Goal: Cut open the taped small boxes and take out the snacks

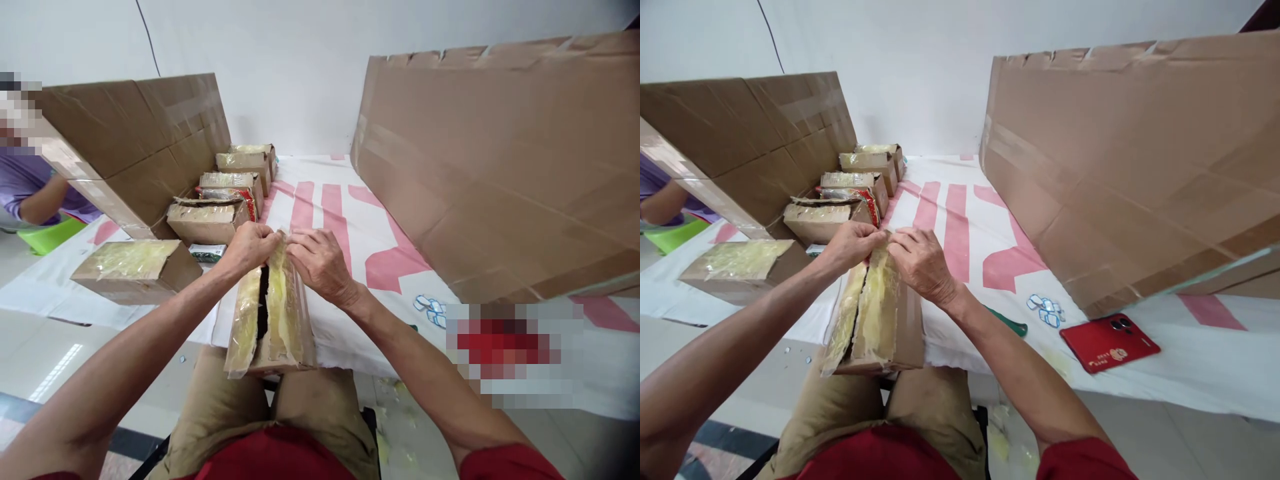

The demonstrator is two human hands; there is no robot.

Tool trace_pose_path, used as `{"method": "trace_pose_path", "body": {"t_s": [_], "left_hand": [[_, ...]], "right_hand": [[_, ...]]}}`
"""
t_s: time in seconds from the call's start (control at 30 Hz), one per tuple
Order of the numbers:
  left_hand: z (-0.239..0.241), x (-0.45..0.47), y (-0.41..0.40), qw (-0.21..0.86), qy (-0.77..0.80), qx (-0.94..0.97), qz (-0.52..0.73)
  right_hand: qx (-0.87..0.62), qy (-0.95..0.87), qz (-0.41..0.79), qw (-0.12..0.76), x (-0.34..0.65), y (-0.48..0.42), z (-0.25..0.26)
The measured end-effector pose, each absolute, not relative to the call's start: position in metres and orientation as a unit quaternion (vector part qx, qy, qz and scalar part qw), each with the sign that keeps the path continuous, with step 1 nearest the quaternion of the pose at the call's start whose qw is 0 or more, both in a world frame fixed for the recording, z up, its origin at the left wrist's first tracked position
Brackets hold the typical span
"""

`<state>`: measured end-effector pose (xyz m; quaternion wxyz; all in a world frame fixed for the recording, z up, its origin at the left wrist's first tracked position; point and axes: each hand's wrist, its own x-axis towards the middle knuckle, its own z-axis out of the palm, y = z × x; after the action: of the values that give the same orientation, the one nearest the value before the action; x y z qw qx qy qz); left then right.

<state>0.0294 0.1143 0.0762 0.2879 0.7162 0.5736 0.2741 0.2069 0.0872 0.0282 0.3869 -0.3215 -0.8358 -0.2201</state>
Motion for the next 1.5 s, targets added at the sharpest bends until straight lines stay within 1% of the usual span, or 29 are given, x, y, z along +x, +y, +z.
{"method": "trace_pose_path", "body": {"t_s": [0.1,0.2,0.33,0.57,0.7,0.8,0.87,1.03,1.2,1.37,1.5], "left_hand": [[0.084,0.036,0.113,0.289,0.572,0.725,0.252],[0.091,0.045,0.110,0.272,0.571,0.742,0.221],[0.091,0.053,0.107,0.289,0.561,0.748,0.207],[0.082,0.052,0.098,0.348,0.513,0.753,0.220],[0.081,0.050,0.095,0.292,0.517,0.777,0.210],[0.082,0.047,0.097,0.233,0.544,0.773,0.228],[0.083,0.045,0.097,0.213,0.560,0.764,0.241],[0.087,0.045,0.091,0.227,0.558,0.761,0.240],[0.085,0.051,0.087,0.252,0.552,0.773,0.183],[0.079,0.054,0.097,0.196,0.584,0.768,0.174],[0.078,0.058,0.109,0.142,0.616,0.753,0.182]], "right_hand": [[-0.310,-0.839,-0.275,0.352,0.209,0.085,0.026],[-0.291,-0.840,-0.301,0.345,0.211,0.085,0.025],[-0.271,-0.846,-0.294,0.354,0.215,0.083,0.024],[-0.265,-0.868,-0.253,0.336,0.221,0.077,0.020],[-0.257,-0.866,-0.264,0.337,0.222,0.074,0.020],[-0.240,-0.861,-0.287,0.344,0.222,0.067,0.019],[-0.231,-0.862,-0.289,0.347,0.222,0.061,0.018],[-0.257,-0.868,-0.258,0.337,0.221,0.051,0.022],[-0.293,-0.855,-0.271,0.330,0.219,0.048,0.028],[-0.326,-0.868,-0.248,0.282,0.218,0.044,0.026],[-0.336,-0.861,-0.272,0.267,0.216,0.040,0.023]]}}
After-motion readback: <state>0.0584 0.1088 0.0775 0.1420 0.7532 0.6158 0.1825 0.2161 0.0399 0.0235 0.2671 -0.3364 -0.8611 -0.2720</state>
